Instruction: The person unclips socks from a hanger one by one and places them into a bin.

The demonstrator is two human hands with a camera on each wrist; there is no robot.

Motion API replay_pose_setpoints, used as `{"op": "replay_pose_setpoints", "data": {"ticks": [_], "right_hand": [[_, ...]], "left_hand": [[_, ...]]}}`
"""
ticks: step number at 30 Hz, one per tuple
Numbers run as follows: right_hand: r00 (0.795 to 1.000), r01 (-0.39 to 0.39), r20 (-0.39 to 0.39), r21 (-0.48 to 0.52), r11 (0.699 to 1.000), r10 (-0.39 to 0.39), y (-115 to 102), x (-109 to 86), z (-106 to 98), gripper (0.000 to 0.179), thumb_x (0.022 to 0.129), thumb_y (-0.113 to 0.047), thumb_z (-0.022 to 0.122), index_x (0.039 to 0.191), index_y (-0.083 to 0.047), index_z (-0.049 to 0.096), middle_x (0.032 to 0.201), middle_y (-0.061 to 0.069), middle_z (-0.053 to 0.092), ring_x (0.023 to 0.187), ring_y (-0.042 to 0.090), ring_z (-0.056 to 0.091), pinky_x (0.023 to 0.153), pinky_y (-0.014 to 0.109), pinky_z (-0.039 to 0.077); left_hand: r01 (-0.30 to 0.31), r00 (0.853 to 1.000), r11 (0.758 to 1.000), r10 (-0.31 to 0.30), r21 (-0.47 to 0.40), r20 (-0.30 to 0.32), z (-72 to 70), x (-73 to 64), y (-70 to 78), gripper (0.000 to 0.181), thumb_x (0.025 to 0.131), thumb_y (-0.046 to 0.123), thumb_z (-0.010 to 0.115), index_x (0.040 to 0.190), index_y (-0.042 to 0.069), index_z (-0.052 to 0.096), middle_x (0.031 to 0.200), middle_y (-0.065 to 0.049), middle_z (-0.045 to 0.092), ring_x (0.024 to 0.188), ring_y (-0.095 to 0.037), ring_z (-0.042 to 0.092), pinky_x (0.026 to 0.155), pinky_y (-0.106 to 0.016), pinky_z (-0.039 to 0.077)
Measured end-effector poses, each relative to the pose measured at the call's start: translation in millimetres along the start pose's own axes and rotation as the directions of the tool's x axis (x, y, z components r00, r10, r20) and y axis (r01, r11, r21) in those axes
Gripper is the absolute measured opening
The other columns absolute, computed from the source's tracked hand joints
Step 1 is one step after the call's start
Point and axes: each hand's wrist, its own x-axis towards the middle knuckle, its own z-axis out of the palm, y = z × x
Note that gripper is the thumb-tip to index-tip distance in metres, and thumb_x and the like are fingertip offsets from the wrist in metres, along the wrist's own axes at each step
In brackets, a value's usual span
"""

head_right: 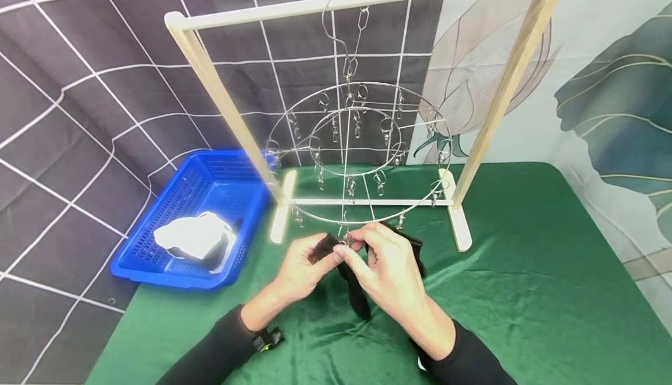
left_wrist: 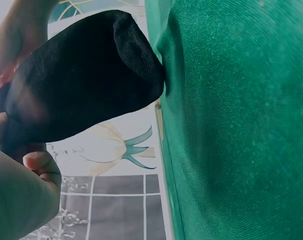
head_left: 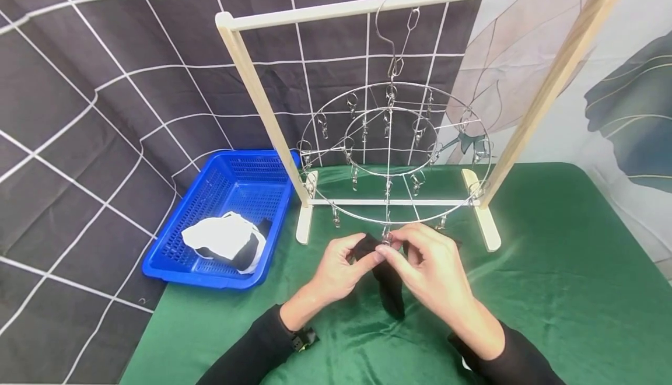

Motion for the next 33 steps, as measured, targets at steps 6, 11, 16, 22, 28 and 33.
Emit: {"op": "replay_pose_setpoints", "data": {"ticks": [6,11,16,22,28,33], "right_hand": [[0.999,-0.035,0.005,0.099,0.994,0.035,3.2,-2.0,3.6,0.014,0.078,-0.012,0.079,0.083,-0.019,0.067,0.076,-0.012,0.056,0.053,0.005,0.042,0.047,0.014,0.032],[1.0,0.011,-0.014,0.155,0.988,-0.009,-6.7,3.4,1.3,0.012,0.078,-0.004,0.075,0.08,-0.013,0.068,0.078,-0.006,0.06,0.056,0.006,0.044,0.049,0.014,0.033],[0.997,0.058,-0.052,0.189,0.98,-0.049,-20.6,10.4,-2.6,0.009,0.081,-0.001,0.073,0.077,-0.007,0.067,0.076,-0.001,0.06,0.058,0.009,0.045,0.051,0.015,0.034],[0.992,0.111,-0.08,0.219,0.969,-0.095,-20.2,12.9,-3.6,0.008,0.081,-0.001,0.072,0.079,-0.006,0.067,0.076,0.0,0.059,0.061,0.008,0.046,0.051,0.017,0.035],[0.988,0.14,-0.089,0.204,0.969,-0.124,-15.4,14.3,-6.0,0.009,0.08,0.001,0.072,0.077,-0.006,0.066,0.075,0.0,0.059,0.06,0.008,0.045,0.051,0.016,0.035],[0.989,0.139,-0.084,0.194,0.971,-0.125,-18.9,15.2,-7.0,0.009,0.084,-0.006,0.071,0.077,-0.005,0.066,0.075,0.0,0.06,0.059,0.008,0.046,0.05,0.016,0.036]], "left_hand": [[-0.018,0.999,1.0,0.018,0.002,0.036,0.7,-0.8,0.4,0.006,0.088,-0.001,0.066,0.092,0.004,0.067,0.073,-0.003,0.06,0.064,-0.01,0.051,0.051,-0.025,0.045],[-0.014,0.998,0.999,0.012,0.041,0.059,0.9,-1.5,3.1,0.004,0.089,0.006,0.067,0.089,0.002,0.066,0.068,-0.002,0.055,0.058,-0.007,0.047,0.047,-0.023,0.041],[0.053,0.996,0.996,-0.057,0.066,0.072,-0.3,-5.6,7.2,0.002,0.088,0.004,0.068,0.088,0.004,0.066,0.068,-0.002,0.055,0.058,-0.007,0.047,0.048,-0.023,0.041],[0.196,0.978,0.979,-0.2,0.064,0.062,-15.0,-22.2,12.9,0.002,0.089,0.007,0.067,0.089,0.006,0.069,0.074,-0.001,0.063,0.061,-0.01,0.056,0.052,-0.028,0.049],[0.452,0.887,0.892,-0.445,0.029,-0.12,-75.0,-38.7,24.5,0.018,0.09,0.022,0.068,0.102,0.009,0.069,0.082,-0.009,0.069,0.059,-0.022,0.063,0.048,-0.038,0.052],[0.549,0.726,0.784,-0.619,-0.291,-0.298,-148.2,-42.4,41.4,0.028,0.093,0.024,0.064,0.113,0.006,0.062,0.09,-0.009,0.07,0.069,-0.018,0.066,0.048,-0.025,0.05]]}}
